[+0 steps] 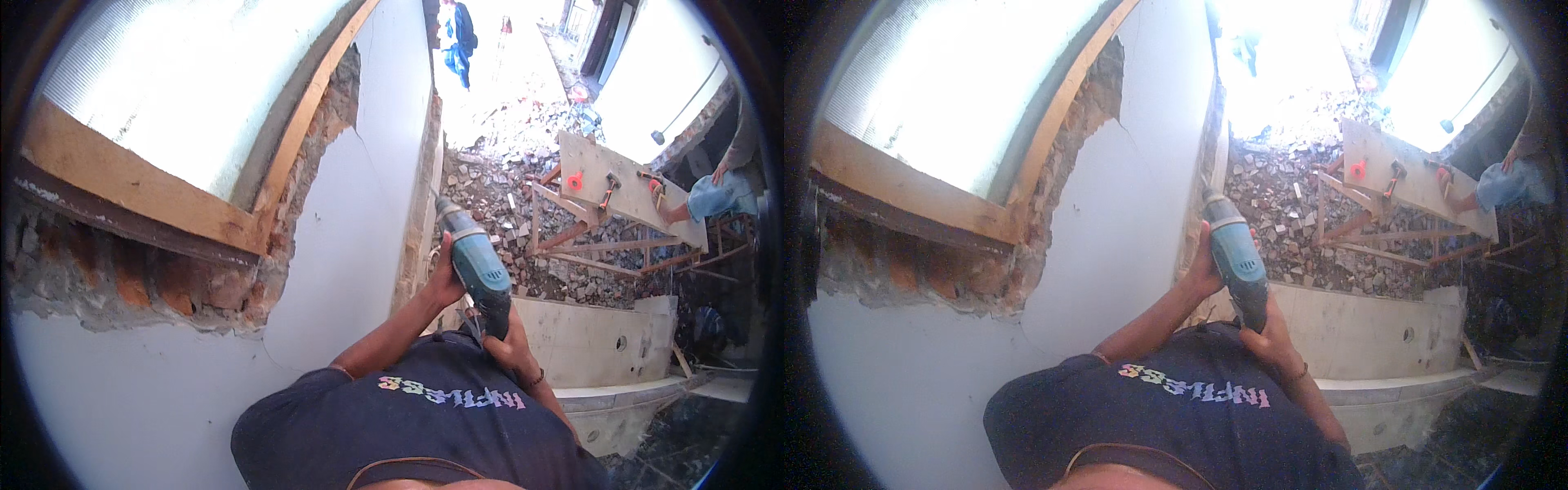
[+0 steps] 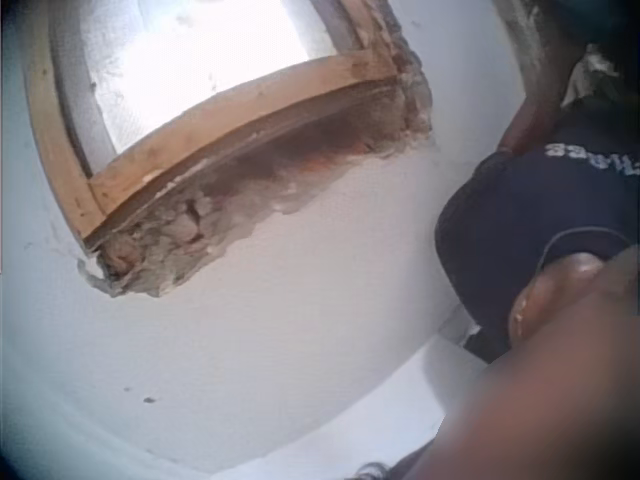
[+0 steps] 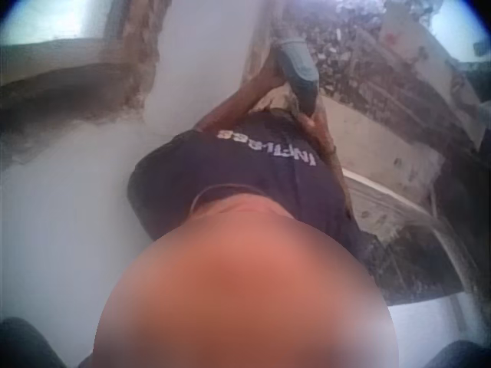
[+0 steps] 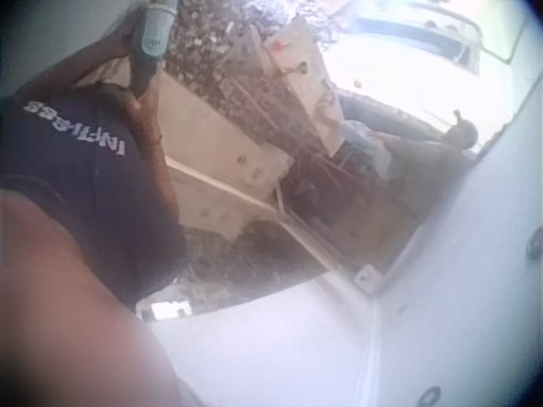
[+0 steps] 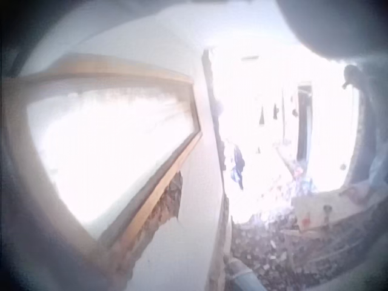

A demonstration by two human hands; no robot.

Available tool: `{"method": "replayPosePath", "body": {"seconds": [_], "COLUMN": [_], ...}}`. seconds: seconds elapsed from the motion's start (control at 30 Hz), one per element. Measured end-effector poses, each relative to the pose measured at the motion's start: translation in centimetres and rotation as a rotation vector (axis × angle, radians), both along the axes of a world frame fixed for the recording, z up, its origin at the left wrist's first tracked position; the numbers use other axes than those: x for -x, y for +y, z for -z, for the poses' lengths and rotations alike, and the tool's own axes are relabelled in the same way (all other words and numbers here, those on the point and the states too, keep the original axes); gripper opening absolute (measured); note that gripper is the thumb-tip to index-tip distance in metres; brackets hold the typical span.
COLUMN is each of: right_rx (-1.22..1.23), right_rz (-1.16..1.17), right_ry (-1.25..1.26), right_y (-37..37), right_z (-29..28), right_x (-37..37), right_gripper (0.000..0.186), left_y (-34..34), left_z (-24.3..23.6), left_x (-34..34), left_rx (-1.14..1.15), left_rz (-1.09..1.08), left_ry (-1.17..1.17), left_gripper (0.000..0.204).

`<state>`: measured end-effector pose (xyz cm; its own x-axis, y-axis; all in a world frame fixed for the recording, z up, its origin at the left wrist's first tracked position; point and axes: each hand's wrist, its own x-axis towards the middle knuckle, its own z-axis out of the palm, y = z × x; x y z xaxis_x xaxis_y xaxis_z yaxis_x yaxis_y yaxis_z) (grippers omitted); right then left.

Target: The person uses a corded rotary hammer drill to bore holes into a masonry wall near a window frame. The person holds the drill with both hands and repeatedly drills into the wall surface, creating dust and debris.

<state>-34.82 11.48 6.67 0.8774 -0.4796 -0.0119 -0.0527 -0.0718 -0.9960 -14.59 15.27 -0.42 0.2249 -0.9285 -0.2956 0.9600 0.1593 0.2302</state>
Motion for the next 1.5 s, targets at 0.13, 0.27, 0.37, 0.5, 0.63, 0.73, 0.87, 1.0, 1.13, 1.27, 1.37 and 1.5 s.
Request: {"method": "replayPosePath", "body": {"seconds": [0.13, 0.27, 0.37, 0.5, 0.63, 0.73, 0.87, 1.0, 1.13, 1.27, 1.37, 1.5], "right_rx": [-0.246, -0.439, -0.39, -0.314, -0.221, -0.141, -0.182, -0.108, -0.074, -0.172, -0.036, 0.208], "right_rz": [0.084, 0.202, 0.104, -0.103, -0.201, -0.228, -0.248, -0.232, -0.212, -0.141, -0.11, -0.001], "right_ry": [0.004, -0.095, -0.132, -0.241, -0.314, -0.349, -0.33, -0.297, -0.31, -0.261, -0.282, -0.246], "right_y": [-0.3, -2.6, -5.2, -10.2, -14.1, -15.5, -16.2, -16.5, -16.4, -15.8, -15.6, -16.0], "right_z": [-1.6, -3.2, -3.5, -5.2, -8.0, -9.1, -9.5, -10.3, -11.9, -12.2, -11.6, -10.3], "right_x": [2.6, 0.3, -2.1, -4.8, -8.2, -9.8, -10.5, -10.8, -11.1, -11.4, -14.2, -23.2], "right_gripper": [0.063, 0.06, 0.085, 0.1, 0.096, 0.096, 0.099, 0.1, 0.099, 0.099, 0.1, 0.095], "left_y": [-1.0, -3.2, -4.1, -5.9, -8.1, -9.3, -10.1, -10.0, -10.1, -10.1, -11.0, -13.4], "left_z": [-4.8, -10.2, -12.0, -12.7, -13.7, -13.9, -12.9, -13.1, -15.0, -15.8, -14.8, -13.1], "left_x": [-0.2, -1.4, -2.4, -3.8, -6.3, -7.7, -7.3, -6.2, -6.6, -7.8, -10.1, -17.7], "left_rx": [0.163, 0.203, 0.123, 0.128, 0.144, 0.208, 0.312, 0.287, 0.371, 0.243, 0.187, 0.2], "left_rz": [0.061, -0.05, -0.15, -0.355, -0.441, -0.444, -0.452, -0.475, -0.409, -0.418, -0.424, -0.326], "left_ry": [-0.225, -0.351, -0.412, -0.484, -0.528, -0.519, -0.441, -0.321, -0.313, -0.369, -0.402, -0.338], "left_gripper": [0.085, 0.08, 0.077, 0.081, 0.085, 0.088, 0.093, 0.098, 0.094, 0.087, 0.085, 0.08]}}
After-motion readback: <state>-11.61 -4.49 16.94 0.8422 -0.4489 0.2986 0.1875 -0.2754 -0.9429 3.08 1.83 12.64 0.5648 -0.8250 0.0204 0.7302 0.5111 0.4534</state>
